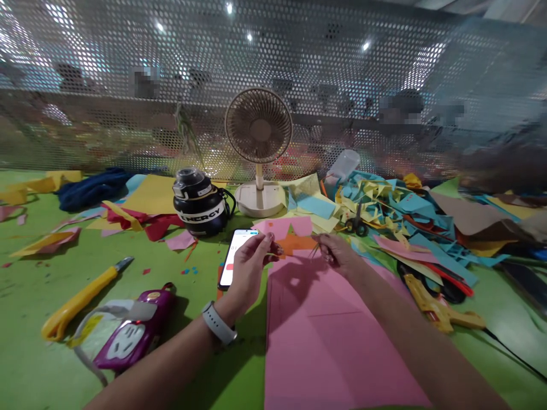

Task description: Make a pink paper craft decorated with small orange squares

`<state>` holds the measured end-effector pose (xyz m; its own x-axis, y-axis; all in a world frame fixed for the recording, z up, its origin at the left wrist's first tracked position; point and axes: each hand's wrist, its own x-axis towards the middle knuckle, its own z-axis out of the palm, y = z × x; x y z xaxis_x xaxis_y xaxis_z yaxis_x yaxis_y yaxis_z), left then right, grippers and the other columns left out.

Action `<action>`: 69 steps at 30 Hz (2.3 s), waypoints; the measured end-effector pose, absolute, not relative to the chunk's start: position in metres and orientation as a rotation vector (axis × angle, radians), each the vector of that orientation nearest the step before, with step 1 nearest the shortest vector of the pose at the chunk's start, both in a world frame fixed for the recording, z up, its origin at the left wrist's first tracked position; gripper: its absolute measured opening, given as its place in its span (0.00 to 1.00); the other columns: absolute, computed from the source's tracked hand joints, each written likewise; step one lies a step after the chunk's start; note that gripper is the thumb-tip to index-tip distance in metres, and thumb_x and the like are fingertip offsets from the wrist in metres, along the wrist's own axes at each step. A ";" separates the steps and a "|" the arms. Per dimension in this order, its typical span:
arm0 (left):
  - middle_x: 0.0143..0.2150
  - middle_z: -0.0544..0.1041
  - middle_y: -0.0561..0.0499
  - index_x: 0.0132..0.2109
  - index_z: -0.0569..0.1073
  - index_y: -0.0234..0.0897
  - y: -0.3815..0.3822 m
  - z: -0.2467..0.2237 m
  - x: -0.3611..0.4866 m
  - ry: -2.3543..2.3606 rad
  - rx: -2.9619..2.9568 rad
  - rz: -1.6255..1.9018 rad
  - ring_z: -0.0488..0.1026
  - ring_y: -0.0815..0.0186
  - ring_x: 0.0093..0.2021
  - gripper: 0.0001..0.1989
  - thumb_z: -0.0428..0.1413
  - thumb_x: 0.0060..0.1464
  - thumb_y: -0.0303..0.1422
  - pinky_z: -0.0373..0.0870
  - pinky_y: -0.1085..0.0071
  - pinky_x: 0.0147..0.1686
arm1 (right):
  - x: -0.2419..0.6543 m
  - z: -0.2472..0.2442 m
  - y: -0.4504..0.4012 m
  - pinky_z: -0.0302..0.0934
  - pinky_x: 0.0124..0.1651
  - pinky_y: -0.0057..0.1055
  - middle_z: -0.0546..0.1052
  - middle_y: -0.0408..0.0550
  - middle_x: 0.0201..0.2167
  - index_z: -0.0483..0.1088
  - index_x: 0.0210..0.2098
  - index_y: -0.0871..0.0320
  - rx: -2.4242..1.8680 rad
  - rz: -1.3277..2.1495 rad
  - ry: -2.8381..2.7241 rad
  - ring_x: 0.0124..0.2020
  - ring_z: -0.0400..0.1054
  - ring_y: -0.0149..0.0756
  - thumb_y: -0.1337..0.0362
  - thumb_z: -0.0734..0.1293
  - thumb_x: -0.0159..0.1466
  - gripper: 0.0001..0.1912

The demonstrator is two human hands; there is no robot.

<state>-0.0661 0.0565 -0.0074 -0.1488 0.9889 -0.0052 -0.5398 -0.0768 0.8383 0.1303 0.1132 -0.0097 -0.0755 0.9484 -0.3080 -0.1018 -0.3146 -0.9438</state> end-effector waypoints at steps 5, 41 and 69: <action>0.26 0.77 0.54 0.32 0.77 0.36 0.056 -0.007 -0.066 0.851 0.718 1.558 0.73 0.73 0.25 0.11 0.68 0.45 0.38 0.71 0.78 0.27 | 0.128 -0.009 0.111 0.60 0.16 0.18 0.74 0.41 0.14 0.73 0.26 0.60 -1.327 1.581 -0.920 0.13 0.67 0.26 0.71 0.68 0.55 0.02; 0.24 0.77 0.54 0.31 0.77 0.36 0.054 -0.010 -0.063 0.900 0.721 1.512 0.73 0.72 0.24 0.13 0.68 0.43 0.40 0.70 0.76 0.27 | 0.119 -0.027 0.110 0.59 0.15 0.25 0.72 0.39 0.11 0.63 0.19 0.53 -1.280 1.238 -1.225 0.11 0.65 0.31 0.47 0.73 0.50 0.21; 0.24 0.76 0.55 0.32 0.77 0.36 0.056 -0.017 -0.063 0.942 0.700 1.490 0.72 0.72 0.24 0.13 0.68 0.43 0.39 0.72 0.75 0.28 | 0.116 -0.035 0.114 0.65 0.26 0.24 0.79 0.43 0.22 0.67 0.21 0.55 -1.323 1.270 -1.248 0.20 0.73 0.30 0.64 0.66 0.57 0.09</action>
